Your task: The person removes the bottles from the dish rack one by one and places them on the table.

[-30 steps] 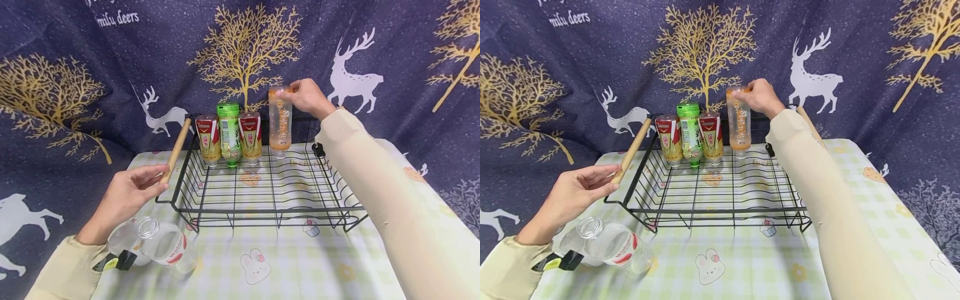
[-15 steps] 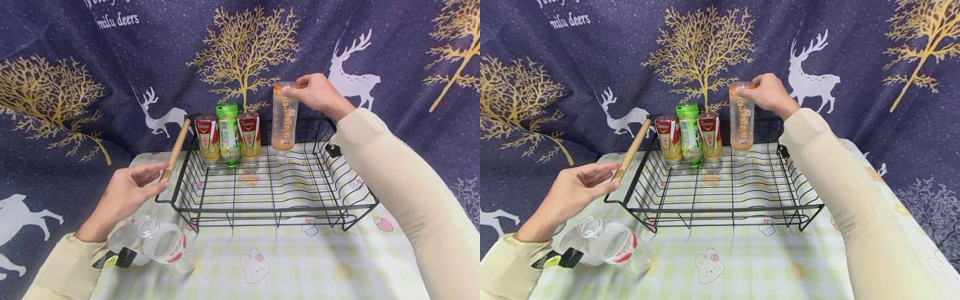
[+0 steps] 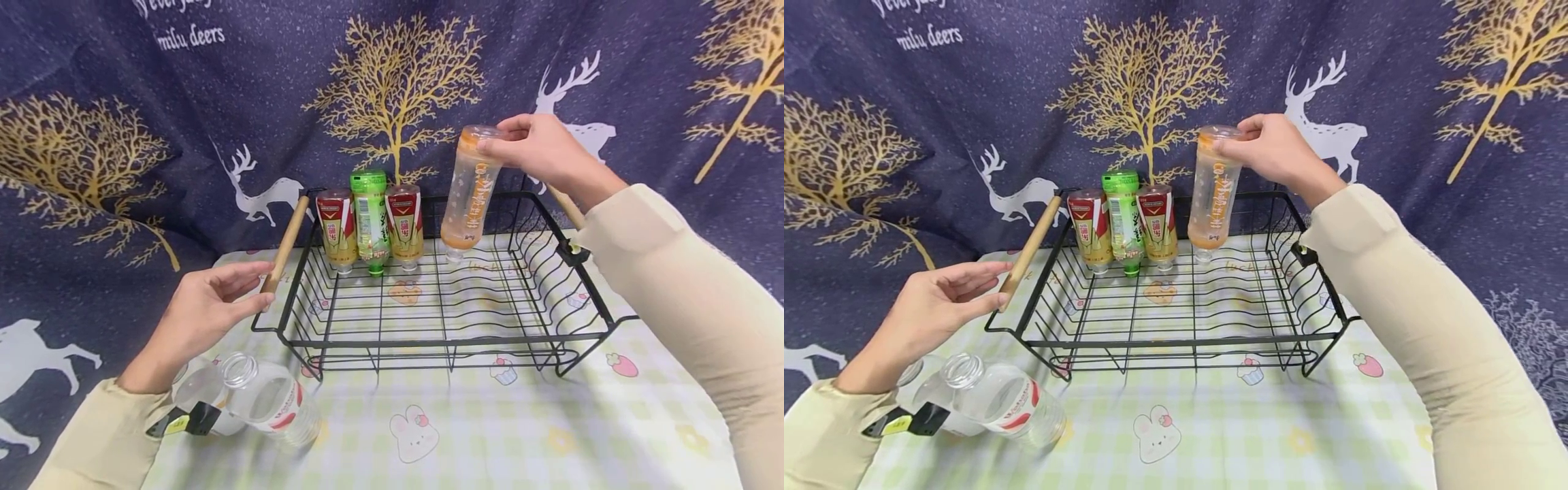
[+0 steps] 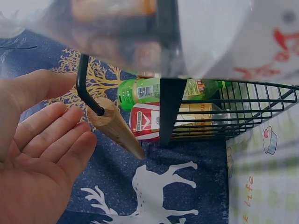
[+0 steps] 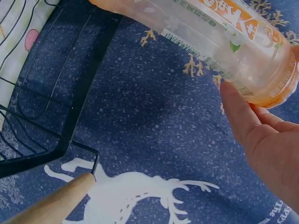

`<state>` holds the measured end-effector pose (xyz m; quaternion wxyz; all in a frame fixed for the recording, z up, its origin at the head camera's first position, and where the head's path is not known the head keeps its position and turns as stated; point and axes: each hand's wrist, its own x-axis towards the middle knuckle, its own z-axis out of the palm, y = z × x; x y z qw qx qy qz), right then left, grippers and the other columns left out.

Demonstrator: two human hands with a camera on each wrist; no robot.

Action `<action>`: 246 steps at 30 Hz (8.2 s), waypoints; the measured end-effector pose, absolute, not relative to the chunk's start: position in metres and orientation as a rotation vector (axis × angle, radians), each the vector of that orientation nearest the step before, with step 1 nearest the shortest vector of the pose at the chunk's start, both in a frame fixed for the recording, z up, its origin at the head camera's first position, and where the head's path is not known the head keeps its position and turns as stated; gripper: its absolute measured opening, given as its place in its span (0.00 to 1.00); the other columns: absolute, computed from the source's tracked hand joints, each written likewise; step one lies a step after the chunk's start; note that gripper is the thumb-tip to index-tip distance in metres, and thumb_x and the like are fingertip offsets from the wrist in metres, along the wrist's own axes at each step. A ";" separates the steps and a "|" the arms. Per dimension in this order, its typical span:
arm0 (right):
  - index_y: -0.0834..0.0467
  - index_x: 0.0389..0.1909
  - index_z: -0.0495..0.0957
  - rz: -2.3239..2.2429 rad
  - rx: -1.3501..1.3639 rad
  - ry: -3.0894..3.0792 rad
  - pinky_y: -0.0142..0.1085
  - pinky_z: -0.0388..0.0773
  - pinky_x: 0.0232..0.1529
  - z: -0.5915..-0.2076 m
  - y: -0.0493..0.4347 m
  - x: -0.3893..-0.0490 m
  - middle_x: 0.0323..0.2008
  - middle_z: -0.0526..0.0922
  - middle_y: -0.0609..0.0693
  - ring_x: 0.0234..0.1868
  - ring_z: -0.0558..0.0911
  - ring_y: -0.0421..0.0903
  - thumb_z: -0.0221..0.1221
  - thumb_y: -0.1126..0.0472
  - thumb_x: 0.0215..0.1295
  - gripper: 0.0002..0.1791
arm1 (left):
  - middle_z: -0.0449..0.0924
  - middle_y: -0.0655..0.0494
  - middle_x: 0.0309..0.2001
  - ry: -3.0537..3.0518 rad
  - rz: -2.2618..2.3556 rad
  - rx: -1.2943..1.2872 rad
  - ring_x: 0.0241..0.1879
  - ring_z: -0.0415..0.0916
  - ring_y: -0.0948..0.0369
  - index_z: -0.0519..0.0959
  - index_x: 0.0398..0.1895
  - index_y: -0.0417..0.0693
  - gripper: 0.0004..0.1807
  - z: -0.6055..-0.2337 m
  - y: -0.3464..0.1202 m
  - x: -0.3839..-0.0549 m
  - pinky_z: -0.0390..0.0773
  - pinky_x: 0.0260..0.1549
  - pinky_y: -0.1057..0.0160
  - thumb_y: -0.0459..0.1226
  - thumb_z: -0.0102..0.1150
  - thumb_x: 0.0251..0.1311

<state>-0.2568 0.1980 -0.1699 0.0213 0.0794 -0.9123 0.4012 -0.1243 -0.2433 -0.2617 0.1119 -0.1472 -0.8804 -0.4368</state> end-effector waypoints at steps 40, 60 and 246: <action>0.60 0.53 0.78 2.131 0.606 -2.010 0.27 0.82 0.42 -0.205 0.268 -0.172 0.47 0.82 0.52 0.44 0.84 0.42 0.55 0.77 0.69 0.16 | 0.84 0.71 0.49 -2.553 -1.251 -0.488 0.48 0.78 0.78 0.81 0.57 0.38 0.23 -0.244 -0.240 -0.116 0.79 0.43 0.76 0.31 0.72 0.57; 0.56 0.69 0.70 2.056 0.839 -1.991 0.30 0.81 0.39 -0.218 0.255 -0.148 0.48 0.77 0.59 0.43 0.81 0.46 0.43 0.83 0.67 0.33 | 0.84 0.68 0.50 -2.502 -1.300 -0.643 0.50 0.80 0.72 0.81 0.55 0.35 0.21 -0.235 -0.217 -0.109 0.79 0.47 0.73 0.26 0.69 0.57; 0.66 0.76 0.55 1.260 0.216 -2.763 0.21 0.74 0.30 -0.293 0.312 -0.152 0.66 0.66 0.75 0.43 0.67 0.11 0.51 0.59 0.78 0.32 | 0.85 0.47 0.46 -2.473 -1.812 -0.698 0.45 0.82 0.58 0.79 0.53 0.35 0.21 -0.239 -0.149 -0.080 0.80 0.51 0.67 0.27 0.71 0.55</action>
